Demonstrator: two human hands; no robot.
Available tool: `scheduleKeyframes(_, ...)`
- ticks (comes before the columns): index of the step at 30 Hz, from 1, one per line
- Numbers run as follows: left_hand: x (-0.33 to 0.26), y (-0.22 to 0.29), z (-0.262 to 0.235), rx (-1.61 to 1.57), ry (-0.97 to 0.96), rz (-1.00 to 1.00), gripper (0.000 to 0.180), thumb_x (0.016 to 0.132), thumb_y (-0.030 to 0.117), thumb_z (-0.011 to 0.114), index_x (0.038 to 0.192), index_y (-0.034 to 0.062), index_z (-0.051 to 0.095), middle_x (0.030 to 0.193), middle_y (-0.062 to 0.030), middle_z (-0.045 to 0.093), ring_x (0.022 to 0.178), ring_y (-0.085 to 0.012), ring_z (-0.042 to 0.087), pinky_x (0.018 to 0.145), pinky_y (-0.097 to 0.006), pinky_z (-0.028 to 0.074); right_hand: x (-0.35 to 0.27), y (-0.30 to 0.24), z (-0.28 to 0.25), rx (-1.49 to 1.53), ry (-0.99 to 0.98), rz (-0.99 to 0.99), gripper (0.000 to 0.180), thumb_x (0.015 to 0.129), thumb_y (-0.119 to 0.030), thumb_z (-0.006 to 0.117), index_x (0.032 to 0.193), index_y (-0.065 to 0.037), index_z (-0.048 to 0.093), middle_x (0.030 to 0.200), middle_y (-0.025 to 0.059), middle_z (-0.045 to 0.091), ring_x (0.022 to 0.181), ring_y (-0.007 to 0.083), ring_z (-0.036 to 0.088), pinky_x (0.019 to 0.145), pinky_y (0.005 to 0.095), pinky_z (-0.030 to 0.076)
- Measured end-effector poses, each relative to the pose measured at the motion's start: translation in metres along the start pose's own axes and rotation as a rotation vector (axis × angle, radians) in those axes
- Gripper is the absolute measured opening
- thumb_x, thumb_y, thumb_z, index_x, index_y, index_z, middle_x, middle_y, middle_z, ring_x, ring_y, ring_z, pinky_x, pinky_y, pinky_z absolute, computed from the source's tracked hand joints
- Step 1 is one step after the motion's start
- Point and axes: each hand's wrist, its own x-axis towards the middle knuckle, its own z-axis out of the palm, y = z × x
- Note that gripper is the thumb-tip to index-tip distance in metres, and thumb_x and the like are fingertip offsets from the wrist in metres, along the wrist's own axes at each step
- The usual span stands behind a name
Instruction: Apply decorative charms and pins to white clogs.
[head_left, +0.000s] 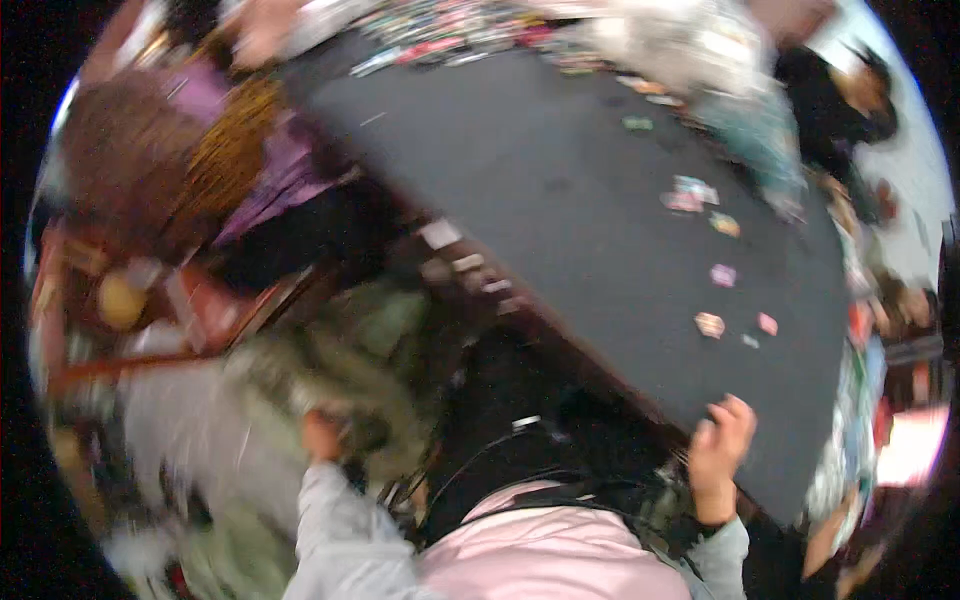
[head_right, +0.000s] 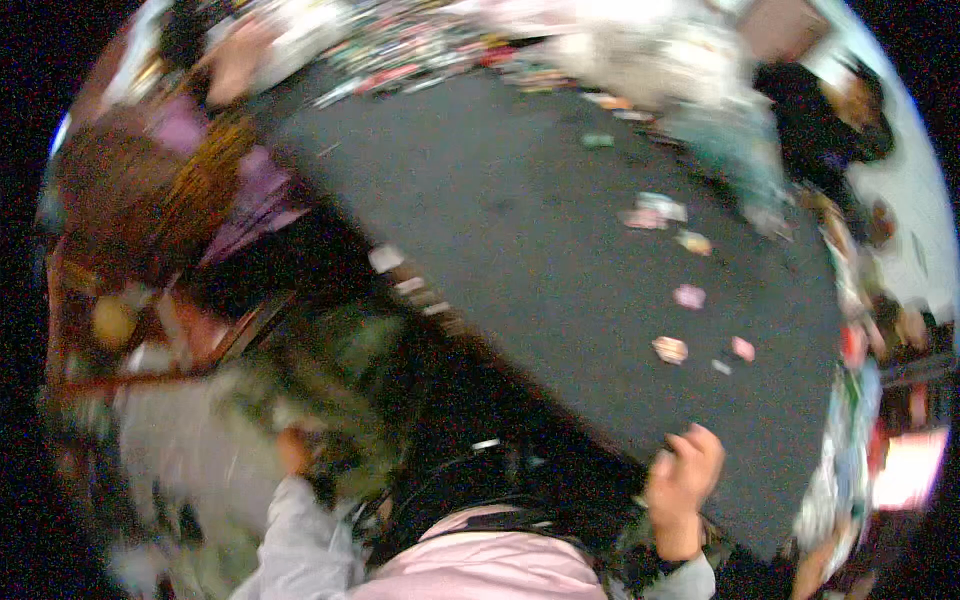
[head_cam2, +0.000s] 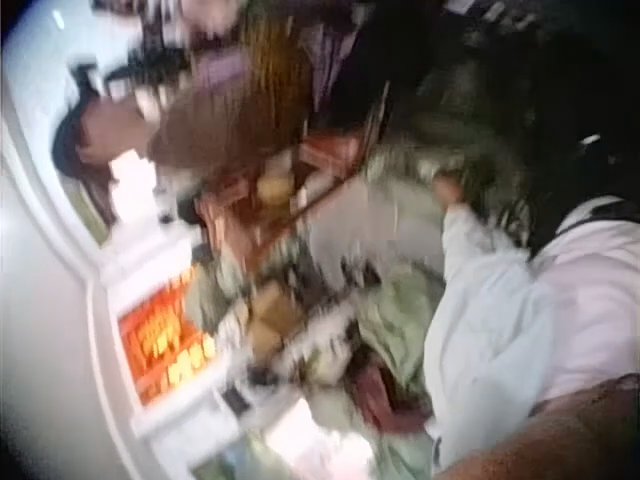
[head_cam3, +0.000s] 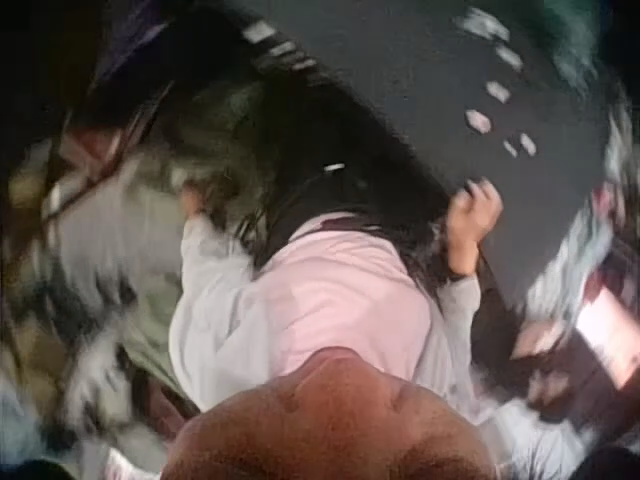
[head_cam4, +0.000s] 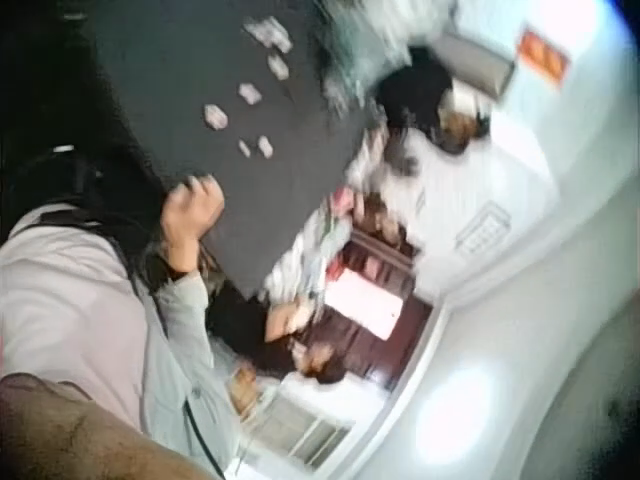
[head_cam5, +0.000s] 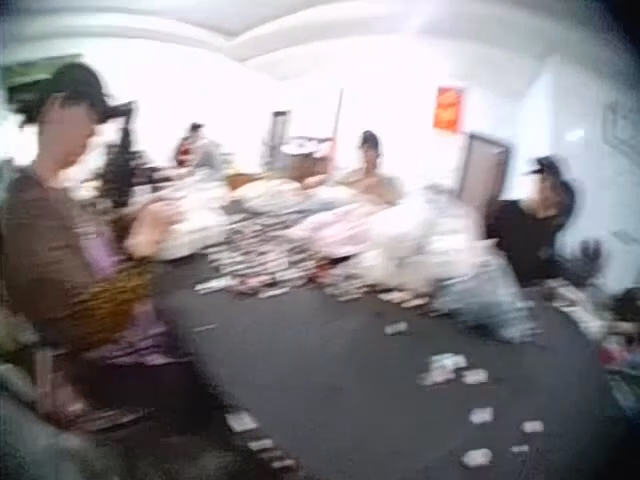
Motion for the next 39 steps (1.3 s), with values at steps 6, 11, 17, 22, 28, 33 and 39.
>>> scheduleKeyframes(6, 0.051, 0.304, 0.064, -0.244, -0.317, 0.669, 0.046, 0.080, 0.028, 0.070, 0.108, -0.0068, 0.060, 0.108, -0.0230, 0.063, 0.096, -0.0363, 0.060, 0.085, -0.042, 0.047, 0.012, 0.004, 0.016, 0.081, 0.120, 0.025, 0.023, 0.068, -0.014, 0.066, 0.090, -0.009, 0.062, 0.098, 0.0120, 0.057, 0.100, 0.0327, 0.057, 0.085, 0.0440, 0.046)
scheduleKeyframes(11, 0.020, 0.452, 0.140, -0.367, -0.523, 0.922, 0.045, 0.081, 0.029, 0.068, 0.108, -0.0070, 0.060, 0.108, -0.0234, 0.063, 0.096, -0.0365, 0.060, 0.085, -0.042, 0.047, 0.009, 0.006, -0.006, -0.007, 0.122, 0.065, 0.024, 0.074, -0.015, 0.063, 0.096, -0.007, 0.058, 0.099, 0.0104, 0.052, 0.105, 0.0305, 0.053, 0.087, 0.0427, 0.044)
scheduleKeyframes(17, -0.008, 0.517, 0.185, -0.427, -0.682, 1.007, 0.045, 0.082, 0.029, 0.067, 0.107, -0.0073, 0.060, 0.108, -0.0238, 0.063, 0.096, -0.0366, 0.060, 0.085, -0.042, 0.047, 0.006, -0.003, 0.001, 0.006, 0.112, 0.073, 0.021, 0.074, -0.017, 0.062, 0.092, -0.008, 0.054, 0.096, 0.0106, 0.049, 0.099, 0.0305, 0.051, 0.083, 0.0425, 0.042)
scheduleKeyframes(22, -0.030, 0.557, 0.208, -0.486, -0.752, 0.992, 0.045, 0.083, 0.030, 0.065, 0.107, -0.0076, 0.060, 0.108, -0.0242, 0.063, 0.097, -0.0367, 0.060, 0.085, -0.043, 0.047, 0.003, -0.003, 0.007, 0.016, 0.106, 0.092, 0.022, 0.075, -0.017, 0.062, 0.092, -0.007, 0.053, 0.096, 0.0113, 0.048, 0.099, 0.0303, 0.050, 0.083, 0.0420, 0.042)
scheduleKeyframes(28, 0.000, 0.566, 0.196, -0.544, -0.674, 0.860, 0.045, 0.085, 0.031, 0.064, 0.106, -0.0079, 0.060, 0.108, -0.0247, 0.063, 0.097, -0.0369, 0.059, 0.085, -0.043, 0.046, 0.006, -0.004, 0.005, 0.023, 0.121, 0.077, 0.020, 0.076, -0.017, 0.061, 0.091, -0.006, 0.055, 0.096, 0.0107, 0.049, 0.101, 0.0295, 0.050, 0.085, 0.0415, 0.042)
scheduleKeyframes(33, 0.085, 0.523, 0.121, -0.613, -0.411, 0.650, 0.045, 0.086, 0.032, 0.062, 0.105, -0.0082, 0.060, 0.108, -0.0250, 0.063, 0.097, -0.0370, 0.059, 0.085, -0.043, 0.046, 0.007, -0.003, 0.002, 0.029, 0.165, 0.086, 0.019, 0.076, -0.019, 0.062, 0.091, -0.007, 0.058, 0.096, 0.0103, 0.053, 0.102, 0.0294, 0.053, 0.086, 0.0413, 0.043)
scheduleKeyframes(39, 0.155, 0.356, -0.023, -0.737, 0.057, 0.280, 0.045, 0.087, 0.033, 0.060, 0.105, -0.0085, 0.061, 0.108, -0.0255, 0.062, 0.097, -0.0372, 0.059, 0.086, -0.043, 0.046, 0.003, 0.004, -0.001, 0.074, 0.164, 0.035, 0.020, 0.077, -0.019, 0.065, 0.093, -0.008, 0.062, 0.098, 0.0095, 0.055, 0.104, 0.0298, 0.054, 0.088, 0.0423, 0.045)
